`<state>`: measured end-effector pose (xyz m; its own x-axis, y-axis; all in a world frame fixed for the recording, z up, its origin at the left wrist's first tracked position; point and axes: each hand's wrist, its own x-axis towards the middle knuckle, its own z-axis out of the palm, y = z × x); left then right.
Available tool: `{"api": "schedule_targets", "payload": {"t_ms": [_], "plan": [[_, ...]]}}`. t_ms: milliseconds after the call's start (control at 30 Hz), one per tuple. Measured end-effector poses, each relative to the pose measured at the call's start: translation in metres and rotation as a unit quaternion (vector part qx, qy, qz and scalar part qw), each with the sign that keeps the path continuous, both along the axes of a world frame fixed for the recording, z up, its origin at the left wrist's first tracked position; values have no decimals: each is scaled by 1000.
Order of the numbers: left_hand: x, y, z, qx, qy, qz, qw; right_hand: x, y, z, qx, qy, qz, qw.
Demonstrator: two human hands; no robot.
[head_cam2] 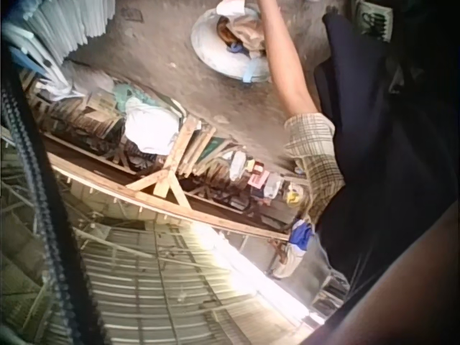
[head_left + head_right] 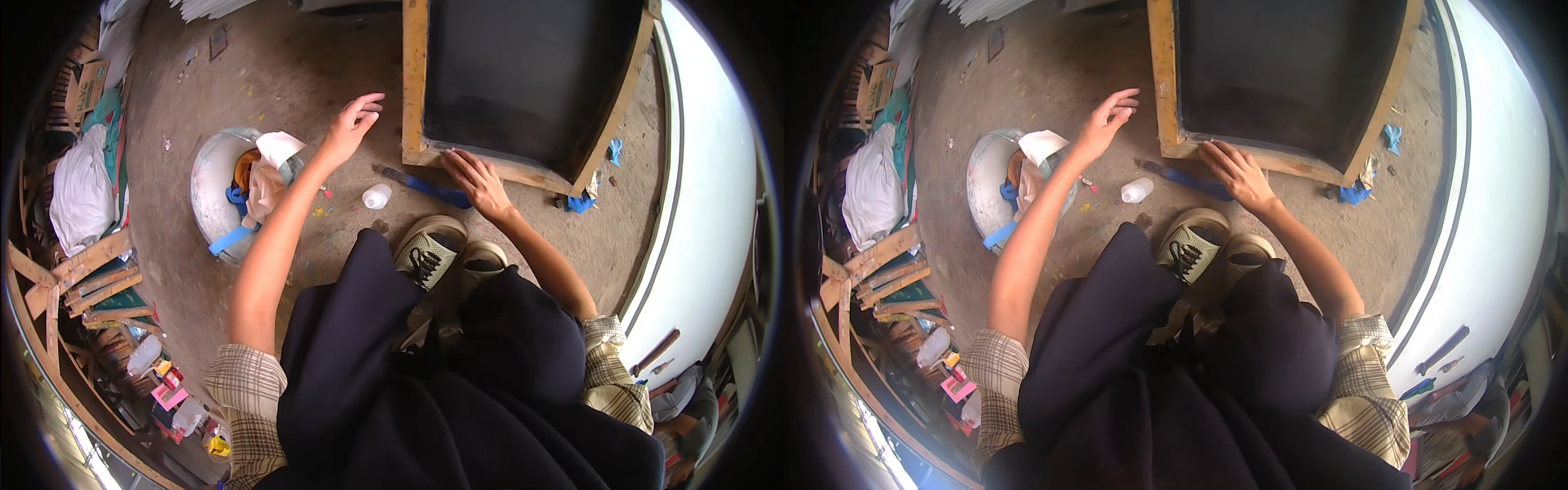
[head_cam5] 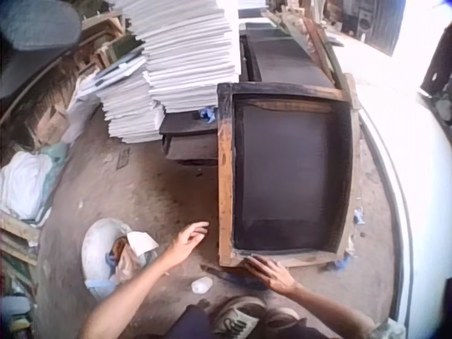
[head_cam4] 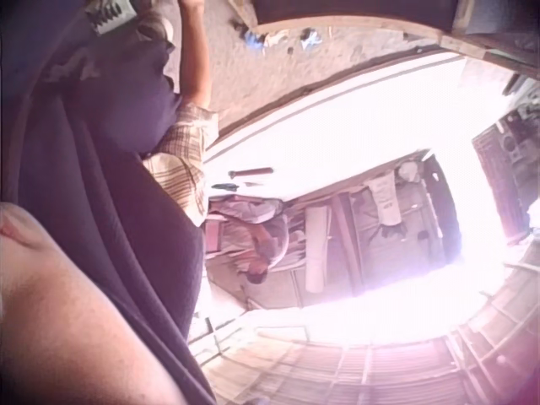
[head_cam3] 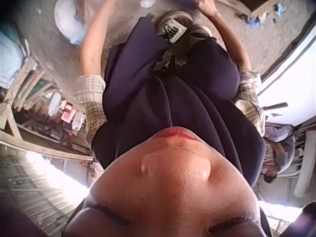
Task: The person sits on the floor and wipes a black rectangular surface inside a wooden frame using a small white cloth. They repeatedly apply a liquid from a small bottle onto the cloth and wipe the surface in circular and back-and-forth motions. The person also briefly handles a wooden frame piece and a blue tool before resuming the wiping task.
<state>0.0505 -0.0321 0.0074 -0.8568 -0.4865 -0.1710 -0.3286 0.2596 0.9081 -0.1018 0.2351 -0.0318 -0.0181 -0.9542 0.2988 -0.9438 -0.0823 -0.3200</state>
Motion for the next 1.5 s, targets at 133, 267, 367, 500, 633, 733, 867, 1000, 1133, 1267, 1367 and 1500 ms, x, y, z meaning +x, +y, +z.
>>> {"api": "schedule_targets", "payload": {"t_ms": [133, 267, 367, 500, 633, 733, 867, 1000, 1133, 1267, 1367, 1500], "plan": [[4, 0, 4, 15, -11, -1, 1000, -21, -7, -7, -21, -7, 141, 990], [8, -2, 5, 21, 30, 12, 999, -13, -33, -15, -7, -85, 275, 958], [7, -4, 6, 24, 40, 38, 998, -21, -60, -19, -31, -33, 342, 939], [18, -8, 5, 3, 30, 67, 997, -27, -94, 12, -38, 19, 447, 894], [16, -6, 4, -17, 13, 90, 996, -58, -130, 36, -70, 18, 364, 929], [20, -4, 1, -33, 2, 107, 994, -90, -163, 73, -175, 136, 200, 954], [22, -3, 1, -54, 7, 128, 990, -93, -174, 88, -156, 170, 120, 966], [9, -1, 7, -56, 43, 178, 981, -59, -124, 13, 48, -164, 267, 948], [19, -4, 2, -39, 61, 242, 967, -44, -132, 25, -45, 108, 384, 916], [13, -1, 8, -38, 68, 250, 965, -126, -194, 90, -100, 163, 265, 945], [16, 0, 13, -44, 74, 262, 961, -171, -238, 165, -104, 167, 97, 976], [18, -5, 6, -40, 112, 308, 944, -160, -247, 159, -160, 223, 79, 958]]}}
